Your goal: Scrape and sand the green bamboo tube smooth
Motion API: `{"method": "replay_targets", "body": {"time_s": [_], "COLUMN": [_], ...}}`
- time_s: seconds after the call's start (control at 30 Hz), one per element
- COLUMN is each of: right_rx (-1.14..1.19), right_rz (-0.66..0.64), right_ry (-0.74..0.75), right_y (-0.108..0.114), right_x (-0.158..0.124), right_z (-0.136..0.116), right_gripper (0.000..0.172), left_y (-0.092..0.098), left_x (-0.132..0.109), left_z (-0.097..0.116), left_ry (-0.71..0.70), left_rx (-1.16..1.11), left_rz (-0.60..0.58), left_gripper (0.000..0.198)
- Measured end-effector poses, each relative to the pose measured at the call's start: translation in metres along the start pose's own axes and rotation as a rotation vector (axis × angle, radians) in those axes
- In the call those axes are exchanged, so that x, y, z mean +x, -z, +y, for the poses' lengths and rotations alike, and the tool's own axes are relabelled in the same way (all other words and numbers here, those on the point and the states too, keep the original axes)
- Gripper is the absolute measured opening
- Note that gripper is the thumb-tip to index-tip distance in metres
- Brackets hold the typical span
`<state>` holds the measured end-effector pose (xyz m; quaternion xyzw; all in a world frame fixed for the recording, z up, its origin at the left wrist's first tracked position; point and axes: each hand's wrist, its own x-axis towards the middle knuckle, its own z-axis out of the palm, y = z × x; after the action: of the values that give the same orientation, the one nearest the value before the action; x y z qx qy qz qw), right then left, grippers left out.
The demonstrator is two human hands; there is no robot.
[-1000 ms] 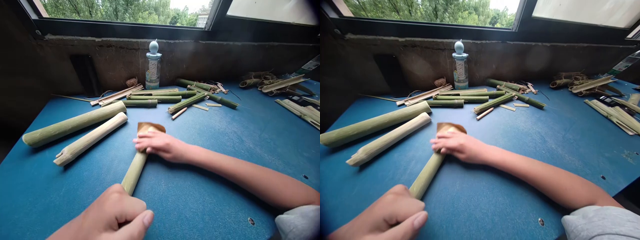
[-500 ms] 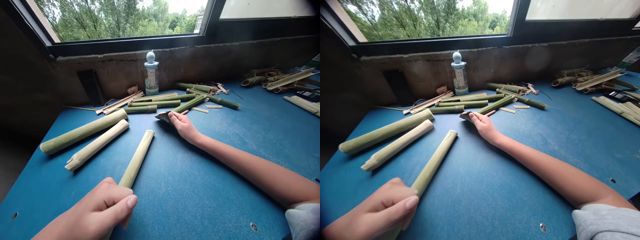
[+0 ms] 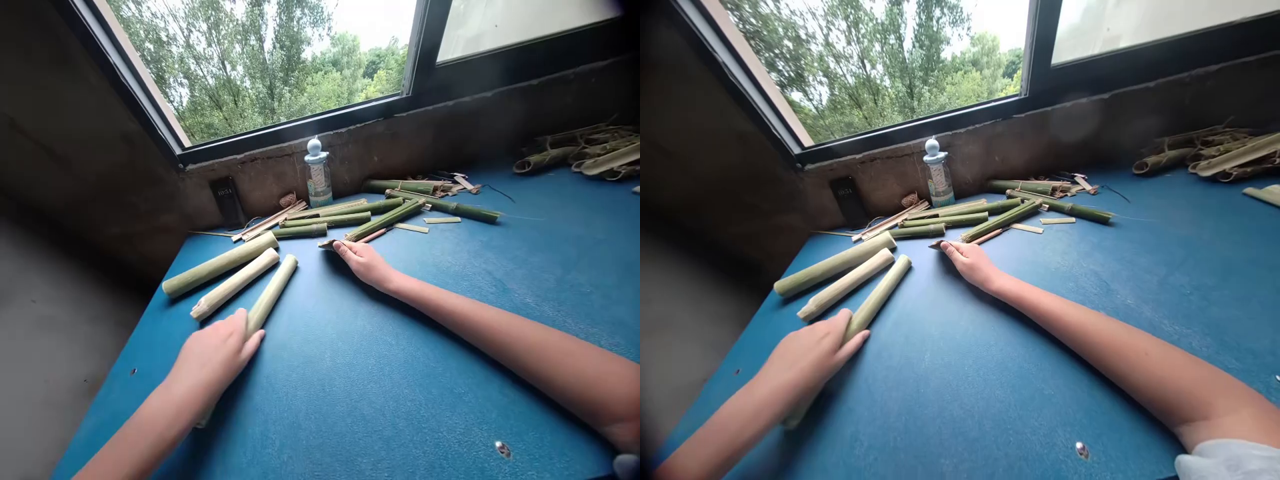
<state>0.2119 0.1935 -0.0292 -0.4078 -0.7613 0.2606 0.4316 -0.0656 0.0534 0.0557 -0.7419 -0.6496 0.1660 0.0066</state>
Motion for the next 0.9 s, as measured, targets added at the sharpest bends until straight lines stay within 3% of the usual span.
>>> {"method": "replay_targets", "body": {"time_s": [0.1, 0.17, 0.23, 0.27, 0.37, 0.43, 0.5, 0.63, 0.77, 0.9], "right_rx": [-0.019, -0.03, -0.047, -0.061, -0.124, -0.169, -0.208, -0.293, -0.322, -0.213], "right_rz": [-0.04, -0.161, -0.298, -0.346, -0.346, -0.285, -0.242, -0.216, -0.204, -0.329], "right_ry": [0.158, 0.317, 0.453, 0.492, 0.489, 0.444, 0.422, 0.437, 0.458, 0.579], "right_y": [-0.007, -0.018, -0.026, -0.028, -0.021, -0.012, -0.007, -0.016, -0.035, -0.046], "right_x": [-0.009, -0.02, -0.029, -0.031, -0.025, -0.018, -0.015, -0.023, -0.044, -0.063], "right_z": [-0.024, -0.043, -0.054, -0.055, -0.041, -0.029, -0.023, -0.035, -0.06, -0.077], "right_gripper": [0.055, 0.041, 0.03, 0.028, 0.03, 0.037, 0.04, 0.033, 0.031, 0.035], "left_y": [0.009, 0.024, 0.042, 0.051, 0.065, 0.061, 0.05, 0.025, 0.008, 0.001], "left_x": [-0.007, 0.004, 0.034, 0.055, 0.13, 0.18, 0.224, 0.292, 0.333, 0.353], "left_z": [0.028, 0.031, 0.011, -0.006, -0.071, -0.108, -0.132, -0.153, -0.169, -0.185], "left_ry": [-0.104, -0.171, -0.11, -0.015, 0.227, 0.293, 0.348, 0.377, 0.385, 0.377], "left_rx": [-0.092, -0.169, -0.237, -0.262, -0.37, -0.49, -0.613, -0.875, -1.077, -1.258], "left_rz": [0.055, 0.09, 0.178, 0.236, 0.371, 0.365, 0.381, 0.399, 0.445, 0.591], "left_gripper": [0.03, 0.034, 0.04, 0.039, 0.032, 0.03, 0.029, 0.031, 0.031, 0.035]}}
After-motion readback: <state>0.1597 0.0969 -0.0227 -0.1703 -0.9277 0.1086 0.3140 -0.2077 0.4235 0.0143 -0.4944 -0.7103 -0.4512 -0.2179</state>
